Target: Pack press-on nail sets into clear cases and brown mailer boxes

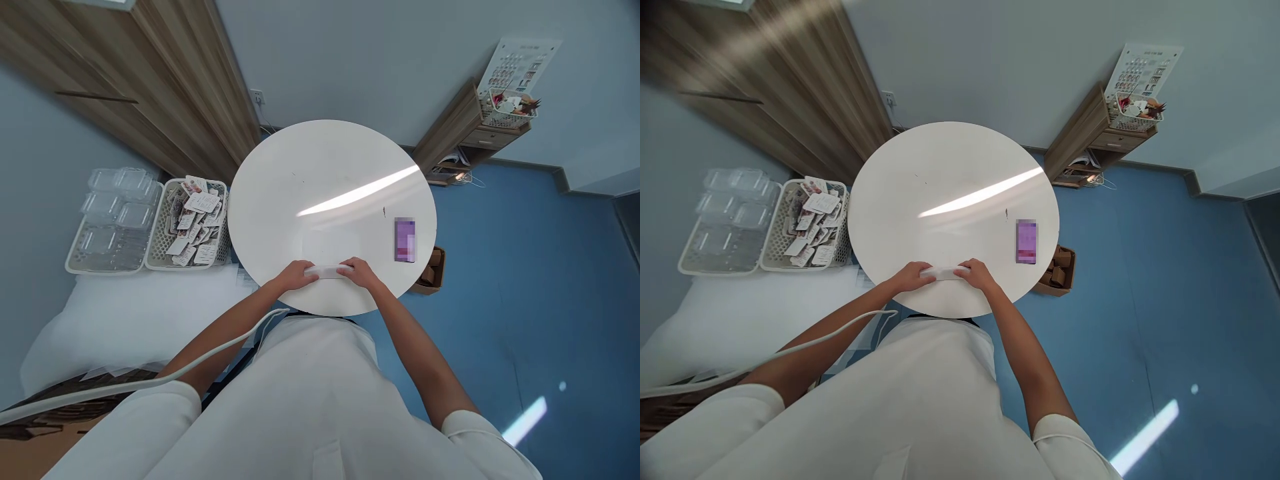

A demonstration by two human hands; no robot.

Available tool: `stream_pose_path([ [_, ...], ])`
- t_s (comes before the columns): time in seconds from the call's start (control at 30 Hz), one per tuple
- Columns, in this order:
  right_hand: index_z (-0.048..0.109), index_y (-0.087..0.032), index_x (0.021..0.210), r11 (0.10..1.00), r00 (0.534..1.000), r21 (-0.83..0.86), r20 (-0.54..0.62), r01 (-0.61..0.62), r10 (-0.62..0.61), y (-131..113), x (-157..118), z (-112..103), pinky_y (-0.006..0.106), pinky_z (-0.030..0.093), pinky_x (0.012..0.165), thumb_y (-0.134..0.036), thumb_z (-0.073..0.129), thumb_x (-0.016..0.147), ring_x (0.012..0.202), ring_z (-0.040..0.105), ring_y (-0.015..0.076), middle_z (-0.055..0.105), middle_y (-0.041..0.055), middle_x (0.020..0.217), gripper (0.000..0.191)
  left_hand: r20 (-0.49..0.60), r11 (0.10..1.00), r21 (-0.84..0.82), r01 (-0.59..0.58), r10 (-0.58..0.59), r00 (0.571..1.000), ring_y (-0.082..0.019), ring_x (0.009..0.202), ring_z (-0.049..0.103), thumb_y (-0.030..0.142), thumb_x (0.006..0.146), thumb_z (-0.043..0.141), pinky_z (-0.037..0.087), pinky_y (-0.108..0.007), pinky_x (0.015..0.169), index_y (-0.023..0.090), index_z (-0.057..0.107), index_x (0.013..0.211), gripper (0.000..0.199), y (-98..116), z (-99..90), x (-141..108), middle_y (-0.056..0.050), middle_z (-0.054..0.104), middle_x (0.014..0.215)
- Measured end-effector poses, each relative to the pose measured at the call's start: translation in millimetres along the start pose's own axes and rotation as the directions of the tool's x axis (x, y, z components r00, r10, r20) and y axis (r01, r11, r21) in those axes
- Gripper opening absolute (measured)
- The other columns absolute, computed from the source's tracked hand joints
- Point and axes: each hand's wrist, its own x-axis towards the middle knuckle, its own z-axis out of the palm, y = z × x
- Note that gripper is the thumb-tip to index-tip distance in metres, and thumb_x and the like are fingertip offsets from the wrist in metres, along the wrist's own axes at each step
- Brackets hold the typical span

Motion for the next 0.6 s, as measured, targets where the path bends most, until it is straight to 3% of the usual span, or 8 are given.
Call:
stream_pose_path([
  [0.1,0.061,-0.023,0.098,0.994,0.994,0.08,-0.067,-0.077,0.082,1.7,9.7,0.4,0.029,0.045,0.073,-0.045,0.056,0.071,0.091,0.056,0.0187,0.061,0.0037,0.102,0.035,-0.108,0.991,-0.037,0.131,-0.134,0.985,-0.018,0.064,0.055,0.043,0.074,0.045,0.038,-0.028,0.057,0.02,0.06,0.07,0.028,-13.7,4.4,5.0,-0.002,0.06,0.066],
  [0.2,0.06,-0.022,0.097,0.981,0.98,0.146,-0.137,-0.125,0.146,7.1,16.6,0.7,0.028,0.044,0.07,-0.04,0.056,0.07,0.087,0.056,0.0174,0.062,0.0024,0.098,0.032,-0.15,0.95,-0.128,0.284,-0.301,0.942,-0.016,0.06,0.052,0.04,0.073,0.048,0.037,-0.026,0.055,0.019,0.055,0.062,0.024,-25.4,9.1,10.8,0.0,0.056,0.06],
  [0.43,0.054,-0.019,0.105,0.944,0.88,0.245,-0.367,-0.221,0.301,27.5,17.4,7.6,0.03,0.045,0.073,-0.032,0.051,0.071,0.079,0.054,0.0168,0.059,0.0044,0.091,0.037,-0.197,0.89,-0.185,0.416,-0.449,0.872,-0.017,0.071,0.057,0.032,0.073,0.051,0.042,-0.026,0.062,0.017,0.057,0.079,0.017,-32.1,14.7,11.6,-0.003,0.062,0.076],
  [0.53,0.046,-0.016,0.114,0.947,0.834,0.25,-0.463,-0.203,0.301,32.3,7.8,17.6,0.033,0.042,0.085,-0.032,0.051,0.071,0.096,0.051,0.0202,0.052,0.01,0.109,0.046,-0.358,0.907,-0.112,0.406,-0.418,0.835,-0.02,0.085,0.057,0.03,0.075,0.05,0.043,-0.03,0.072,0.016,0.053,0.102,0.031,-22.5,19.9,3.4,-0.007,0.061,0.093],
  [0.6,0.039,-0.016,0.121,0.949,0.82,0.249,-0.49,-0.192,0.295,32.8,0.3,26.2,0.035,0.037,0.093,-0.031,0.051,0.071,0.11,0.044,0.0227,0.044,0.0122,0.121,0.054,-0.477,0.953,0.051,0.298,-0.239,0.846,-0.022,0.101,0.051,0.028,0.077,0.047,0.04,-0.034,0.083,0.017,0.046,0.115,0.04,-11.1,25.8,-2.7,-0.011,0.054,0.112],
])
